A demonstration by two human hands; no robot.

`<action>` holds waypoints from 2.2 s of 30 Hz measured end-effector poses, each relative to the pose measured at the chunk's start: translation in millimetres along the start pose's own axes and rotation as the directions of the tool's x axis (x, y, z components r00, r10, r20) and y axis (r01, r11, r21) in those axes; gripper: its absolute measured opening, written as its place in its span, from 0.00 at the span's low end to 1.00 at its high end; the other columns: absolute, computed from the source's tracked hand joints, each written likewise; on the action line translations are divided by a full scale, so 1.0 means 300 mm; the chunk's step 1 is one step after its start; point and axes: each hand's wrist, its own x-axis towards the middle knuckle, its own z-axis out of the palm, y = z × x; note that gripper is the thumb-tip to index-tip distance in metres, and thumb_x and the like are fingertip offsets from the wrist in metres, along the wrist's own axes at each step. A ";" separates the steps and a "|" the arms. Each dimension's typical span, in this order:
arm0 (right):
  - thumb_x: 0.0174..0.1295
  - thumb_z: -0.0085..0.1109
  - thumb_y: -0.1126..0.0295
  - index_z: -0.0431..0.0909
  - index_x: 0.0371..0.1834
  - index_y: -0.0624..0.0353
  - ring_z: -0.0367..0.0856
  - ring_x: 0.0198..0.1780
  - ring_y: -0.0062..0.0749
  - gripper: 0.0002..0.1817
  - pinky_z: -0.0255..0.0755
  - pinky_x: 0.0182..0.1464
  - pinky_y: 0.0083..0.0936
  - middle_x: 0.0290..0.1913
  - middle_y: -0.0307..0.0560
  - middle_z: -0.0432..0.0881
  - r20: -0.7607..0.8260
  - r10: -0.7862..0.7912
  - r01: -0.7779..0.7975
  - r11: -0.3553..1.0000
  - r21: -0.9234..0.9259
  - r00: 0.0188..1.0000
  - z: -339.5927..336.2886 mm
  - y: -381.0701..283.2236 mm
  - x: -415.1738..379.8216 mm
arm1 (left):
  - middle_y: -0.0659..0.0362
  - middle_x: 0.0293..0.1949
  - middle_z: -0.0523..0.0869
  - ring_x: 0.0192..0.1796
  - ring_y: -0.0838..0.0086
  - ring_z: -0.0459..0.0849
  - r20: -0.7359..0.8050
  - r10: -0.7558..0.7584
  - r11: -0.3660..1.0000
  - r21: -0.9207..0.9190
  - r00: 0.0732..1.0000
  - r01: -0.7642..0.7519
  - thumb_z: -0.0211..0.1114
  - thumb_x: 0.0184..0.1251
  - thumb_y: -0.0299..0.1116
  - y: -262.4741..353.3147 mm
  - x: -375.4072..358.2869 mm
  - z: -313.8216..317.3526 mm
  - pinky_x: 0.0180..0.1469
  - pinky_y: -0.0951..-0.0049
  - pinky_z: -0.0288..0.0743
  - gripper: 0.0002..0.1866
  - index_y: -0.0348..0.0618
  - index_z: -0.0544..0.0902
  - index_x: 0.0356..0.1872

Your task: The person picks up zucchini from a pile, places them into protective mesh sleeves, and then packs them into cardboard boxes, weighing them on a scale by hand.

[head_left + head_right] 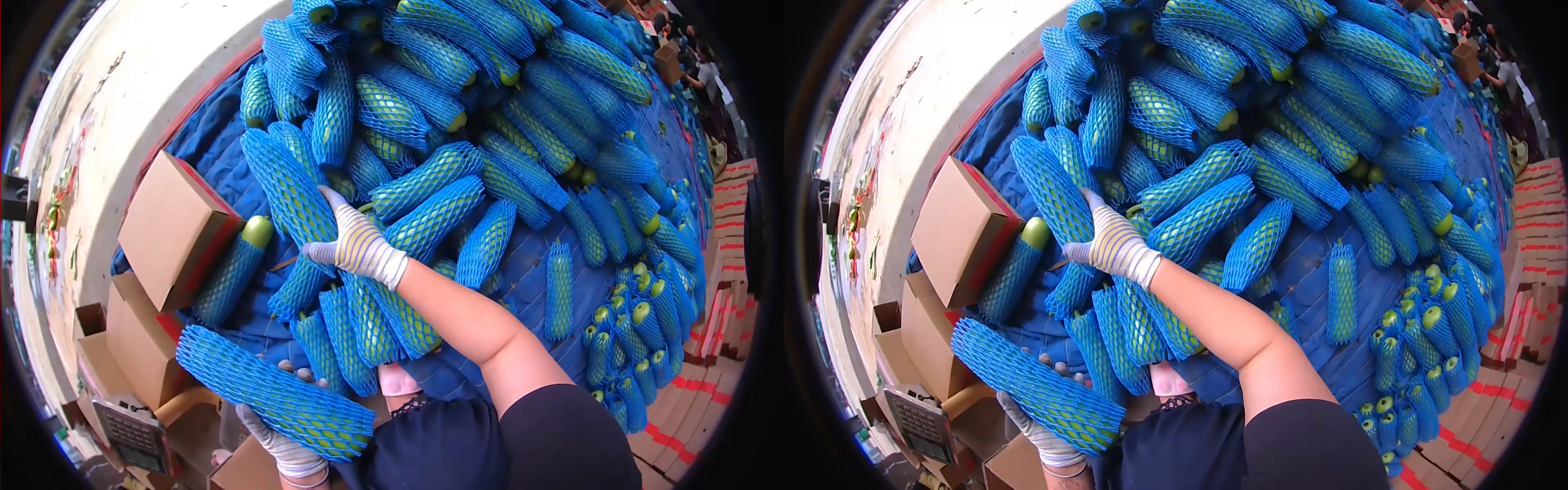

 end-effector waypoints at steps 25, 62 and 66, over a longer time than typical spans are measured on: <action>0.58 0.67 0.47 0.73 0.63 0.65 0.78 0.58 0.54 0.37 0.73 0.59 0.45 0.60 0.55 0.79 -0.395 0.624 -0.563 0.781 0.270 0.674 -0.490 0.298 0.368 | 0.52 0.57 0.79 0.58 0.59 0.79 -0.269 0.031 0.988 -0.139 0.963 -0.071 0.59 0.64 0.67 0.010 -0.116 -0.051 0.62 0.48 0.73 0.42 0.37 0.71 0.64; 0.67 0.64 0.55 0.79 0.56 0.64 0.78 0.55 0.23 0.24 0.71 0.59 0.23 0.51 0.43 0.83 -0.120 0.065 -0.054 0.994 0.096 0.991 -0.399 0.014 -0.073 | 0.52 0.55 0.82 0.56 0.57 0.81 -0.167 0.060 0.996 -0.053 0.984 -0.070 0.58 0.64 0.68 0.004 -0.195 -0.024 0.59 0.45 0.76 0.42 0.37 0.72 0.63; 0.67 0.53 0.55 0.79 0.54 0.61 0.82 0.55 0.50 0.22 0.75 0.57 0.44 0.57 0.58 0.80 -0.454 -0.007 -0.424 0.342 -0.839 0.891 -0.553 0.084 0.164 | 0.53 0.54 0.81 0.53 0.60 0.82 -0.282 0.054 0.995 -0.071 0.958 -0.077 0.56 0.67 0.66 0.003 -0.195 -0.013 0.56 0.48 0.78 0.38 0.46 0.69 0.66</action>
